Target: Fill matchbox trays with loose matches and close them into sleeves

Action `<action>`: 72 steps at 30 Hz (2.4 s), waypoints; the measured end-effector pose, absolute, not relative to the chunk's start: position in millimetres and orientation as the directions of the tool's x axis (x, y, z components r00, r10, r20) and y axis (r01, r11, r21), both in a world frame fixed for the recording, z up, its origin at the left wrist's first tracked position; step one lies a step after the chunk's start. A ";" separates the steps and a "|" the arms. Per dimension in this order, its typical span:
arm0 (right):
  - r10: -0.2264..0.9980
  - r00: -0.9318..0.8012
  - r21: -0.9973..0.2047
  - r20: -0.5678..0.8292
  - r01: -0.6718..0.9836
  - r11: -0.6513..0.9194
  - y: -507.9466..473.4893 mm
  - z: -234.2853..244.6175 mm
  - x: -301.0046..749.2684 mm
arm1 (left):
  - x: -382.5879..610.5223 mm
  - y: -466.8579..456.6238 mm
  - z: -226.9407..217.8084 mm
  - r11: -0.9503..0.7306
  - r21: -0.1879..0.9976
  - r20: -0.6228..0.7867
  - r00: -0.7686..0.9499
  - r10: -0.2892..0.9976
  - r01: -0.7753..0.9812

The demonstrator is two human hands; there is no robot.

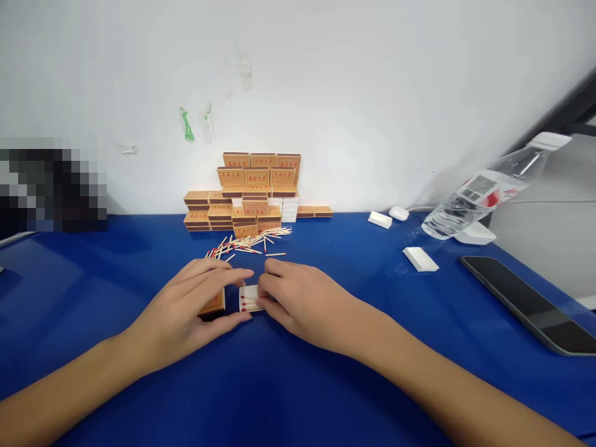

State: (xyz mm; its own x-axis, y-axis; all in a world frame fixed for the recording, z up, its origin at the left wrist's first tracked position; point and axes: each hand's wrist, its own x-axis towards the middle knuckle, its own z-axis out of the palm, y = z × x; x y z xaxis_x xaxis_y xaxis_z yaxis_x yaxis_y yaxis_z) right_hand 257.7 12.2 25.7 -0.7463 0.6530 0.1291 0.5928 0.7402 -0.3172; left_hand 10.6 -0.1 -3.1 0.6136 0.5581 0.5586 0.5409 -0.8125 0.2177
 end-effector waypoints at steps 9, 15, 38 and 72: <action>0.671 -0.729 -0.506 0.140 0.530 0.681 18.1 28.1 261.1 | 11.4 1.1 -4.1 -0.799 0.270 0.513 0.622 0.591 0.537; 0.811 -0.494 -0.455 0.313 0.672 0.585 60.3 4.7 272.5 | 11.2 -0.1 -5.1 -0.761 0.350 0.454 0.611 0.648 0.547; 0.826 -0.536 -0.712 0.174 0.511 0.481 28.9 29.5 253.8 | 10.1 1.2 -6.0 -0.686 0.372 0.438 0.533 0.724 0.625; 0.768 -0.601 -0.601 0.220 0.537 0.592 15.1 14.6 246.2 | 8.5 -0.4 -6.2 -0.700 0.363 0.454 0.539 0.709 0.615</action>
State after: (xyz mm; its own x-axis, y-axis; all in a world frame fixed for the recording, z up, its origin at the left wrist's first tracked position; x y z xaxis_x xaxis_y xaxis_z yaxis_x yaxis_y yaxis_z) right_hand 246.2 15.1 14.6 -0.6010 0.7682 0.2205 0.5368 0.5924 -0.6008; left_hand 8.5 -0.4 -6.2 0.5395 0.7090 0.4542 0.6147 -0.7003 0.3630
